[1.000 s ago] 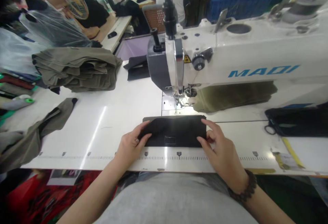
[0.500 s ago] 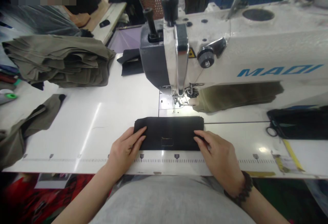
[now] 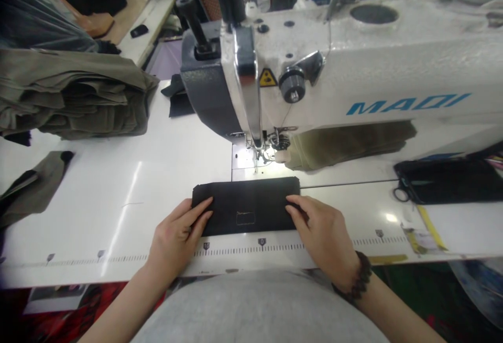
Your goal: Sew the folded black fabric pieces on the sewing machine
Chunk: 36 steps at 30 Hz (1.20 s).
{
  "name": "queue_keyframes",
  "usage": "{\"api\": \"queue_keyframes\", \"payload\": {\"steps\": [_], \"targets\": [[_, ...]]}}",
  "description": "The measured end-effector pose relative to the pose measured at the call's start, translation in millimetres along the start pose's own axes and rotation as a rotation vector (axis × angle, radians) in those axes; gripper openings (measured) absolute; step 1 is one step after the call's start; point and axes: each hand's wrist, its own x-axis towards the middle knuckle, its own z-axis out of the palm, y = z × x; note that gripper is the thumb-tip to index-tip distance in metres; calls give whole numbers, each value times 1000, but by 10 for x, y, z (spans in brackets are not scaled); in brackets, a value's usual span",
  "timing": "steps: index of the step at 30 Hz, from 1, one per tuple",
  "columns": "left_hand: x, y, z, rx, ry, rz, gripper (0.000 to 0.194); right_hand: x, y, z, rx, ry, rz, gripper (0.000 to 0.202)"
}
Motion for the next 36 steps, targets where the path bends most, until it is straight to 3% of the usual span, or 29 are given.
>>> {"api": "queue_keyframes", "payload": {"steps": [11,24,36], "targets": [[31,0,-8,-27,-24,-19,25,34,-7,-19,-32,-7,-24,26],[46,23,-47,-214,-137,-225,22,-13,139,38,-76,-2,-61,36],[75,62,-96,-164,-195,-290,22,-9,174,38,-168,5,-79,42]]}}
